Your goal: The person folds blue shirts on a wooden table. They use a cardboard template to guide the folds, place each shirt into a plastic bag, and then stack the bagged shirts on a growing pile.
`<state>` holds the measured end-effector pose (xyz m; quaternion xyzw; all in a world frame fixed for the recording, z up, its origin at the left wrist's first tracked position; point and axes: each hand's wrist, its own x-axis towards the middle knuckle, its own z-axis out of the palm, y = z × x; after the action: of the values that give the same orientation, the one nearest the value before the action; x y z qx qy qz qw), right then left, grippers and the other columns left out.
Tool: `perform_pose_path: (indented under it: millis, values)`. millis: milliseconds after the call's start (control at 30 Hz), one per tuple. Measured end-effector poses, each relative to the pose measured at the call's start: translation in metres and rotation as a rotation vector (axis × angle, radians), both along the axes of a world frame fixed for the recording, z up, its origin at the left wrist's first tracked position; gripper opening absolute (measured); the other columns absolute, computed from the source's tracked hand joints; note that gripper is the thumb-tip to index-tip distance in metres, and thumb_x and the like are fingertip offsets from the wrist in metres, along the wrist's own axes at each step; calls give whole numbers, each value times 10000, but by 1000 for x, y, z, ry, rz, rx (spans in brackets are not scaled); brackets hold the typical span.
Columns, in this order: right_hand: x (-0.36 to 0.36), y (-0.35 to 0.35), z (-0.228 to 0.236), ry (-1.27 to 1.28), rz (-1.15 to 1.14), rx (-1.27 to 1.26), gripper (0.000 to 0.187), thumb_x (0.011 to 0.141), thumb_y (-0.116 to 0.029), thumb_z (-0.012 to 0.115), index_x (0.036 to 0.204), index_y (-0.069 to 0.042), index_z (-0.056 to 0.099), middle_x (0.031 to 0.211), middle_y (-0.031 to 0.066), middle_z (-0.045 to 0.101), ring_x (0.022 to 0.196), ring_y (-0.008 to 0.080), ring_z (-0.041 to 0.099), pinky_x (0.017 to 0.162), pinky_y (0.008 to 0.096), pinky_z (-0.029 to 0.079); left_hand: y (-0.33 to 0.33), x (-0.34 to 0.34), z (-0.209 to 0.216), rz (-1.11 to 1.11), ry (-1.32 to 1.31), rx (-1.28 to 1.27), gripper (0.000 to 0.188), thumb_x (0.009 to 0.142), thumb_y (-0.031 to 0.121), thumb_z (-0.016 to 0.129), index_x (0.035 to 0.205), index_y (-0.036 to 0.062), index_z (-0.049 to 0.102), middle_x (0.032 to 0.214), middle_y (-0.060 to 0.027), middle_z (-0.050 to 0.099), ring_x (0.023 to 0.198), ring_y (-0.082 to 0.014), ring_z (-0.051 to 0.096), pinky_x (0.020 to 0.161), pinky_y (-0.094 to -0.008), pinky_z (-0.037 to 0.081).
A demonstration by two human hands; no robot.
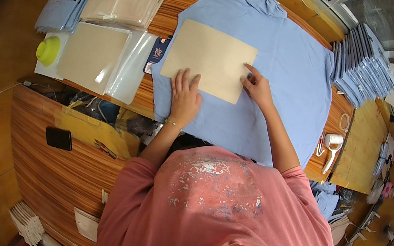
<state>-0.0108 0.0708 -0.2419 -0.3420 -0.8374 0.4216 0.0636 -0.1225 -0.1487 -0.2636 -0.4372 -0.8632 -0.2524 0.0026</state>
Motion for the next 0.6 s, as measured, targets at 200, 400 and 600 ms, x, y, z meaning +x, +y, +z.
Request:
perform_pose_path:
  millis: [200, 400, 600]
  values:
    - [109, -20, 57, -233, 219, 16, 249, 831, -238, 609, 970, -31, 614, 535, 133, 488, 463, 222, 456, 475, 338, 385, -43, 27, 40, -216, -791, -196, 236, 866, 151, 506, 1032, 8, 593, 961, -132, 606, 849, -207, 578, 765, -361, 460]
    - [370, -46, -8, -598, -196, -1007, 527, 797, -288, 644, 1257, -102, 467, 969, 75, 579, 838, 210, 587, 688, 376, 485, -115, 87, -67, 158, -1677, -184, 215, 905, 174, 469, 974, 17, 597, 879, -74, 625, 768, -195, 599, 681, -340, 499]
    - [430, -50, -34, 657, -1113, -1041, 642, 801, -79, 625, 1324, -213, 277, 1197, 57, 469, 1081, 253, 477, 886, 466, 424, -106, 123, -243, 187, -1996, 475, 445, 902, 238, 487, 1309, 93, 383, 1336, -121, 416, 1227, -272, 403, 1023, -419, 347]
